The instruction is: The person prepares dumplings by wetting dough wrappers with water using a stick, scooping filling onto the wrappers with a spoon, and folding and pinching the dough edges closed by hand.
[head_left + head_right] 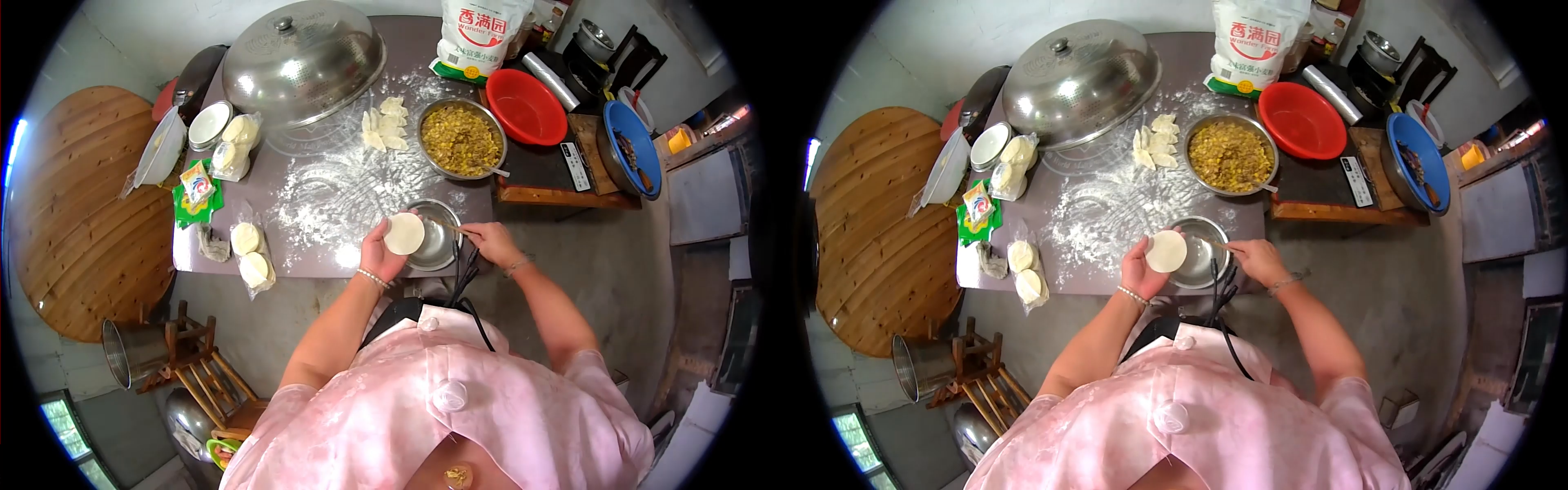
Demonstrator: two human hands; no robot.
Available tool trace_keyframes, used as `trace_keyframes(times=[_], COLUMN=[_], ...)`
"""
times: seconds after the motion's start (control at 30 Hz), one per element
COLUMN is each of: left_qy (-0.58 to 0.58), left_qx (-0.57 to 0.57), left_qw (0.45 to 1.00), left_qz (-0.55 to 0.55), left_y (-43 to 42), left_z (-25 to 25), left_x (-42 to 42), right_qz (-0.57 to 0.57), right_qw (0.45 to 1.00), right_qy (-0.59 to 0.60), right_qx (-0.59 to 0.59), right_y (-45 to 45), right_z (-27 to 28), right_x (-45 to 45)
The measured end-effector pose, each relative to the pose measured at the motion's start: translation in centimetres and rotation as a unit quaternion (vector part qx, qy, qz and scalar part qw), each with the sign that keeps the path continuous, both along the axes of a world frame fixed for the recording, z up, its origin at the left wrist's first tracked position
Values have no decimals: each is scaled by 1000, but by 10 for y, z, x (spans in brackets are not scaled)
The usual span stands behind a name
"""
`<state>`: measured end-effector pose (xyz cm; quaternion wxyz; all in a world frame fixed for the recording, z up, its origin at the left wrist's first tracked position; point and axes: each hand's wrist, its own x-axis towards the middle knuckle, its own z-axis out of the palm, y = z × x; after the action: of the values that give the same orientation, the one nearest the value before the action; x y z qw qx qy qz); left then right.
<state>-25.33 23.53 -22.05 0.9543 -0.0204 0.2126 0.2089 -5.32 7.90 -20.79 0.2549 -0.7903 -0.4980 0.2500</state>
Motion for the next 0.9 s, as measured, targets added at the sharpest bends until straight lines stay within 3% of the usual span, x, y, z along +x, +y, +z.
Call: trace_keyframes(times=[0.1,0.3,0.5,0.8,0.9], left_qy=[4,0,-8,57,20], left_qx=[23,20,12,50,52], left_qw=[1000,999,997,993,994], left_qz=[-9,-35,-71,-89,-98], left_y=[-3,-10,-16,-13,-8], left_z=[-9,-14,-8,-12,-13], left_x=[6,24,30,15,6], right_qz=[-61,-16,1,-49,-18], right_qw=[984,976,984,979,996], right_qy=[169,207,138,171,69], right_qx=[17,65,114,103,55], right_y=[-11,-21,-27,-17,-9], right_z=[14,18,-8,-12,-7], right_x=[9,5,1,2,1])
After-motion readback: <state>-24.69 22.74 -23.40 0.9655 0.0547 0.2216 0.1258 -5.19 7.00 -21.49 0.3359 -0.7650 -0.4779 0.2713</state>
